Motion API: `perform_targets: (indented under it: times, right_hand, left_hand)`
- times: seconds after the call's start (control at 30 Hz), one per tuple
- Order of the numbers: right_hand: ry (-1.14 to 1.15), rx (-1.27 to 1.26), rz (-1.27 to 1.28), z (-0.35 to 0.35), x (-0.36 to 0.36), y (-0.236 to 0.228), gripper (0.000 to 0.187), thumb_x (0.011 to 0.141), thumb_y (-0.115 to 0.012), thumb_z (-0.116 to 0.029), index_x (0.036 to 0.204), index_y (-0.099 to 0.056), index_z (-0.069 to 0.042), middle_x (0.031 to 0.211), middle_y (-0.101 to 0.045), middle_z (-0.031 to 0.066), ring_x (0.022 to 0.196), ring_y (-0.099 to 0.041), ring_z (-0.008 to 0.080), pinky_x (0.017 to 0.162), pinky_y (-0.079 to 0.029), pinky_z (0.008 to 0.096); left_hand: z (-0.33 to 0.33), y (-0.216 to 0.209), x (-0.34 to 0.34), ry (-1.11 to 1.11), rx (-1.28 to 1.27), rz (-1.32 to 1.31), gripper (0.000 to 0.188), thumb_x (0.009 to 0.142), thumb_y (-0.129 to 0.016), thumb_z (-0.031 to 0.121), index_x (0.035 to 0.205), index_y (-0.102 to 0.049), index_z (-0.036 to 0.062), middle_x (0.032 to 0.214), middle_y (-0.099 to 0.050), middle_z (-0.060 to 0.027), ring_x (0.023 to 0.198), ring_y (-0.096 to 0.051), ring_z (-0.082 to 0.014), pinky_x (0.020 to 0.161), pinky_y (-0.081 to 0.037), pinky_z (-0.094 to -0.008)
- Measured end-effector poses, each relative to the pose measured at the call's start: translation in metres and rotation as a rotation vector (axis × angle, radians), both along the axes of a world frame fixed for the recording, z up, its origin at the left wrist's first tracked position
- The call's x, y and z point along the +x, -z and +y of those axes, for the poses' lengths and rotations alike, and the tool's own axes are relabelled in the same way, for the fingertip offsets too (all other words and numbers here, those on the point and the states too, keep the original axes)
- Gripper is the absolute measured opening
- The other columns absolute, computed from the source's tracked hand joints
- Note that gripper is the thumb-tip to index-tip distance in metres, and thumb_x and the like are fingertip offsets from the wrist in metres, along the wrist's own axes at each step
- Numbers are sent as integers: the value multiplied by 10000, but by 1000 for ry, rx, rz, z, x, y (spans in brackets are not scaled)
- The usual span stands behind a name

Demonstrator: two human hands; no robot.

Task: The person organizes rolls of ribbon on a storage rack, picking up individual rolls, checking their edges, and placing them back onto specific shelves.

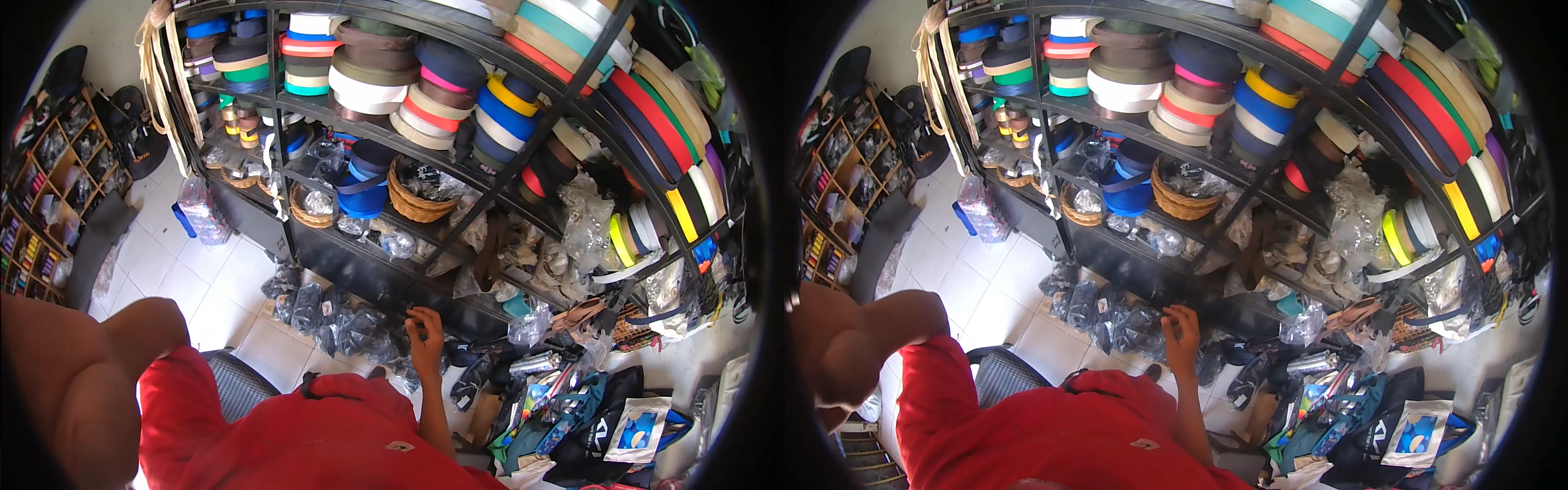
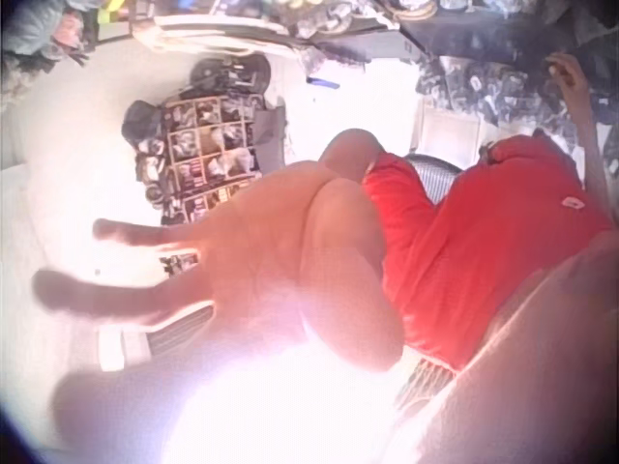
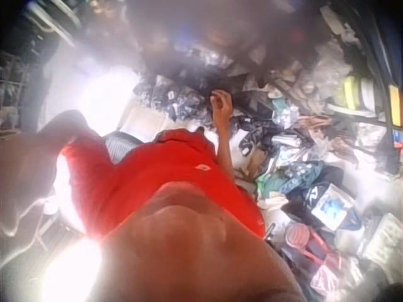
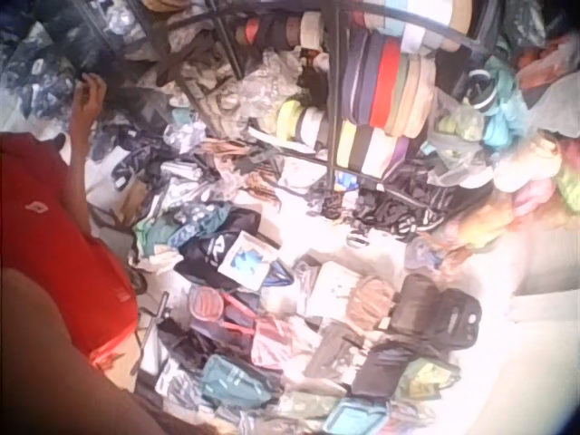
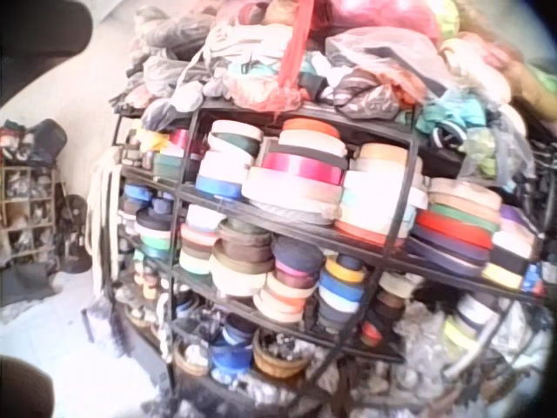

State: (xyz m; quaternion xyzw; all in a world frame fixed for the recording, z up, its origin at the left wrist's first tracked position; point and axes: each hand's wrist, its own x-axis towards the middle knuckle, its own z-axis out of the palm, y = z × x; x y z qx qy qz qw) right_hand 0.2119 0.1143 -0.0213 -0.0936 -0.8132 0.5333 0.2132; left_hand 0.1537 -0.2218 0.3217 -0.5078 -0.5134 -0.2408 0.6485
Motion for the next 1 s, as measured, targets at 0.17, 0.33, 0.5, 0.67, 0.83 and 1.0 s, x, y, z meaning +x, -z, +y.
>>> perform_targets:
  times: [0.17,0.33,0.5,0.67,0.83,1.0]
  right_hand:
    - [-38,11,-94,-28,-2,-4,197,933,-665,-134,1103,-696,-40,1195,-598,84,1017,-611,183,790,-502,286]
    - [-79,68,-127,-42,1,14,202,917,-675,-128,1104,-695,-53,1200,-591,77,989,-616,181,770,-502,285]
    - [-163,74,-190,-45,-5,21,216,903,-686,-120,1110,-688,-61,1194,-592,74,997,-616,192,763,-503,291]
    - [-237,62,-226,-41,-22,20,233,901,-693,-130,1126,-682,-73,1208,-600,69,993,-627,193,761,-504,298]
    - [-277,48,-206,-22,-41,24,234,905,-686,-126,1133,-679,-72,1199,-608,63,977,-636,179,778,-502,304]
    - [-262,-23,-217,3,-47,15,232,912,-678,-120,1136,-674,-63,1182,-614,73,966,-641,184,825,-496,308]
  left_hand:
    - [-23,47,-7,-38,192,-331,240,843,-726,207,956,-736,-5,1166,-588,-185,1043,-602,-287,910,-472,-425]
    - [0,140,-30,61,-55,-1279,192,780,-736,35,971,-756,32,1084,-675,-115,1077,-614,-272,953,-465,-419]
    - [33,252,-22,357,-258,-1625,180,854,-715,30,1035,-721,34,1047,-717,-96,987,-676,-267,880,-490,-382]
    - [58,297,-3,543,-296,-1939,155,899,-687,41,1048,-720,13,1013,-724,-103,965,-686,-235,842,-521,-337]
    - [80,309,-39,395,-317,-1884,156,911,-675,40,1058,-721,12,997,-727,-91,938,-686,-191,833,-522,-324]
    - [105,320,-99,437,-207,-1863,167,895,-627,7,1038,-712,5,930,-727,-84,864,-689,-137,723,-530,-292]
